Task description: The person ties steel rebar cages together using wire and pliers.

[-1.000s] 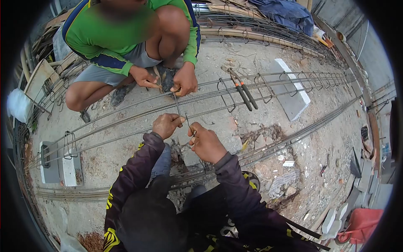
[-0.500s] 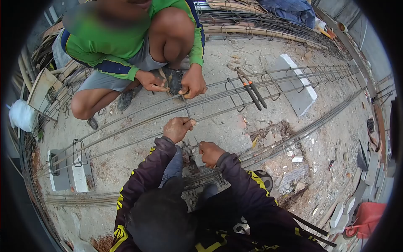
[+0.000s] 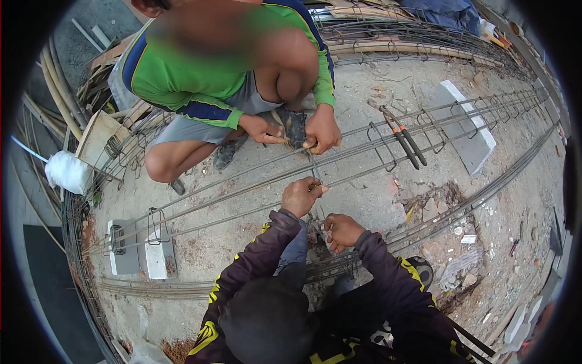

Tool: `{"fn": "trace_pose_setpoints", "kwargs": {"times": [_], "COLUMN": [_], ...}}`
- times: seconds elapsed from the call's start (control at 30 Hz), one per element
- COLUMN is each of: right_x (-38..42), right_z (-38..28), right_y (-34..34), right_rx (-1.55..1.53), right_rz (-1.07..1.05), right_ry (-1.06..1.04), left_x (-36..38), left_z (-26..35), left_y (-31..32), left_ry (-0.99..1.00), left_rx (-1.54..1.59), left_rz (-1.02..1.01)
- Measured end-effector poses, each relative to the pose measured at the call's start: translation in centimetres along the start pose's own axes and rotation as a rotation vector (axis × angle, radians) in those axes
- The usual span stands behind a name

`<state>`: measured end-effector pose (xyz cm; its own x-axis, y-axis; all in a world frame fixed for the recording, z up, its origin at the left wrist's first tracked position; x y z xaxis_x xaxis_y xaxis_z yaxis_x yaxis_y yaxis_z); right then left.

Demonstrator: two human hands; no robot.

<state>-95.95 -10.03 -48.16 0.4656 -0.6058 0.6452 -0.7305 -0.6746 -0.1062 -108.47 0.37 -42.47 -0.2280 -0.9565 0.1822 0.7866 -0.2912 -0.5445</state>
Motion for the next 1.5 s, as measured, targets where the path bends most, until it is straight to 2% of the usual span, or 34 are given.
{"fn": "trace_pose_setpoints", "kwargs": {"times": [0.13,0.43,0.53,1.1,1.5], "right_x": [-0.6,-1.7,-1.6,-0.5,-0.2], "right_z": [-0.7,-0.4,-1.1,-2.8,-3.2], "right_y": [0.8,0.4,0.3,0.0,-0.2], "right_rx": [-0.026,-0.061,-0.065,0.062,0.135], "right_rz": [-0.068,-0.032,-0.029,0.11,0.121], "right_ry": [-0.018,-0.03,-0.031,-0.097,-0.096], "left_x": [0.4,-0.8,-0.6,-1.0,-1.4], "left_z": [0.9,-0.5,-0.6,-1.7,-2.7], "left_y": [-0.8,0.3,0.2,0.5,0.9], "left_ry": [-0.022,-0.112,-0.096,-0.133,-0.107], "left_rx": [-0.02,0.135,0.169,0.216,0.267], "left_rz": [-0.016,-0.132,-0.07,-0.06,-0.048]}}
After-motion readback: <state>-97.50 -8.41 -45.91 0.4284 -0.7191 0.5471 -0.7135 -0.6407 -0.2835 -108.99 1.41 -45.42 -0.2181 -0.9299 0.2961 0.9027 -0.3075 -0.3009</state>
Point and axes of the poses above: each hand's wrist, its own x-axis away from the middle knuckle, its own y-axis out of the palm, z = x × y, the point moved 7 cm from there along -x, towards the middle knuckle, and after that the axes turned 13 degrees about x, right-handed, at the moved point
